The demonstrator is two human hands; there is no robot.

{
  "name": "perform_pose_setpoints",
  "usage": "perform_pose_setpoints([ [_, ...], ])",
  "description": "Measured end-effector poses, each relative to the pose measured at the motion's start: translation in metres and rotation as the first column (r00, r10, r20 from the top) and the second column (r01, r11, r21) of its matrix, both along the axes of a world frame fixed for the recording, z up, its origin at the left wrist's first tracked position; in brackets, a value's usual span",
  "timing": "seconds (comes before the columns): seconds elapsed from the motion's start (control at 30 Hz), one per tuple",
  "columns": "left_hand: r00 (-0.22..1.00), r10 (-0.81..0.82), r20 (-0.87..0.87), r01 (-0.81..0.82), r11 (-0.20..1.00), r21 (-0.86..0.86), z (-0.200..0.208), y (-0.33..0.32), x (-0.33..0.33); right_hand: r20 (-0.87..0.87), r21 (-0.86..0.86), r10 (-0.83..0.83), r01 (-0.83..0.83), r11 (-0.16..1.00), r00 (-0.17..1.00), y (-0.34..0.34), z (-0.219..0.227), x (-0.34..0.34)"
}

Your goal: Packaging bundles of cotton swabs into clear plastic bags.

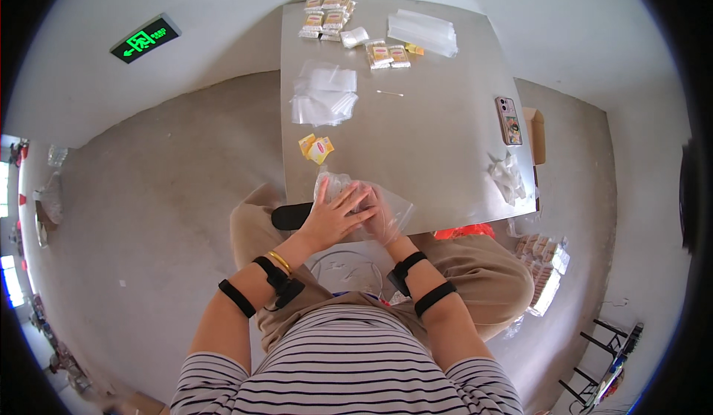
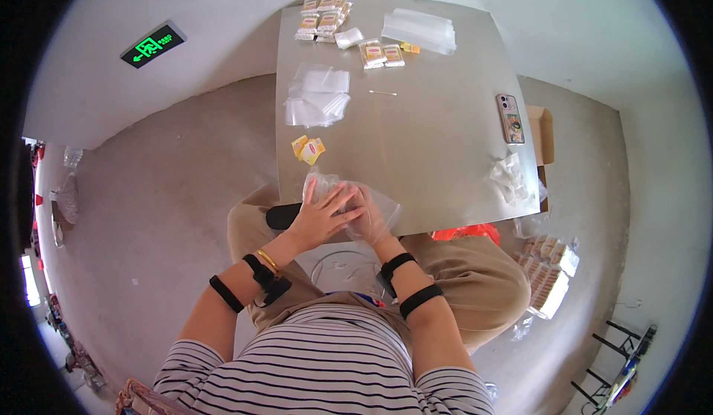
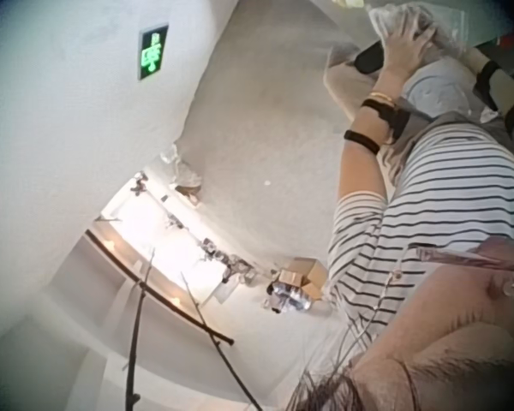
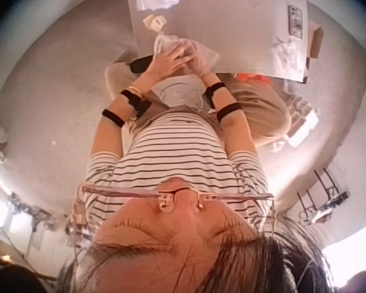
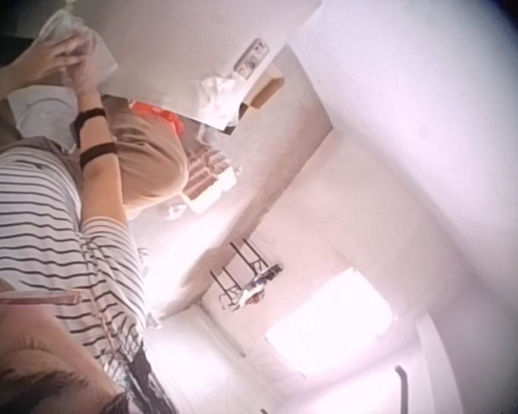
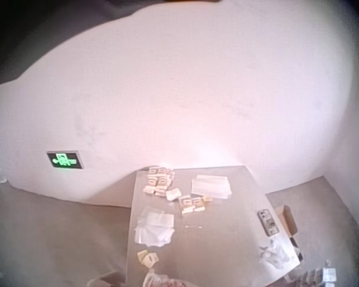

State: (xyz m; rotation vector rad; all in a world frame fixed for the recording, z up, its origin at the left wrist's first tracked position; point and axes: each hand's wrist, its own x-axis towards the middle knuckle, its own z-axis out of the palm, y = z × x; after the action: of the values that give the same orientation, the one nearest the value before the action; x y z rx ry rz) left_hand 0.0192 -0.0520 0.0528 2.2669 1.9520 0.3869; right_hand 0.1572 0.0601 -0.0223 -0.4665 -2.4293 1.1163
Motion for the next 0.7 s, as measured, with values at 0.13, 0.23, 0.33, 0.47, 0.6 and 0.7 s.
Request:
perform_pose_setpoints([
  [0.13,0.998,-0.035,0.053,0.033,0.999,0.032,0.008,0.008,0.005,-0.153,-0.758,-0.071,-0.071,0.648,0.986,0.0,-0.029,0.004],
  [0.23,0.997,-0.063,0.04,0.061,0.998,0.027,0.004,0.012,0.003,-0.043,-0.696,-0.005,-0.026,0.718,0.999,-0.003,-0.03,0.006],
  [0.33,0.99,-0.134,0.043,0.133,0.991,0.033,0.004,0.015,0.003,-0.038,-0.402,-0.003,-0.013,0.916,0.999,-0.008,-0.044,0.007],
  [0.47,0.969,-0.231,0.09,0.229,0.973,0.033,0.002,0.022,0.002,-0.102,-0.826,-0.025,-0.07,0.559,0.994,-0.005,-0.064,0.015],
  [0.6,0.945,-0.151,0.29,0.162,0.987,-0.014,0.018,0.014,-0.011,0.225,0.114,0.021,-0.048,0.992,0.974,-0.005,-0.028,0.009],
  [0.7,0.982,0.052,0.181,-0.043,0.998,-0.053,0.016,0.001,-0.028,0.243,0.015,-0.101,0.101,0.995,0.965,-0.008,0.022,-0.007],
])
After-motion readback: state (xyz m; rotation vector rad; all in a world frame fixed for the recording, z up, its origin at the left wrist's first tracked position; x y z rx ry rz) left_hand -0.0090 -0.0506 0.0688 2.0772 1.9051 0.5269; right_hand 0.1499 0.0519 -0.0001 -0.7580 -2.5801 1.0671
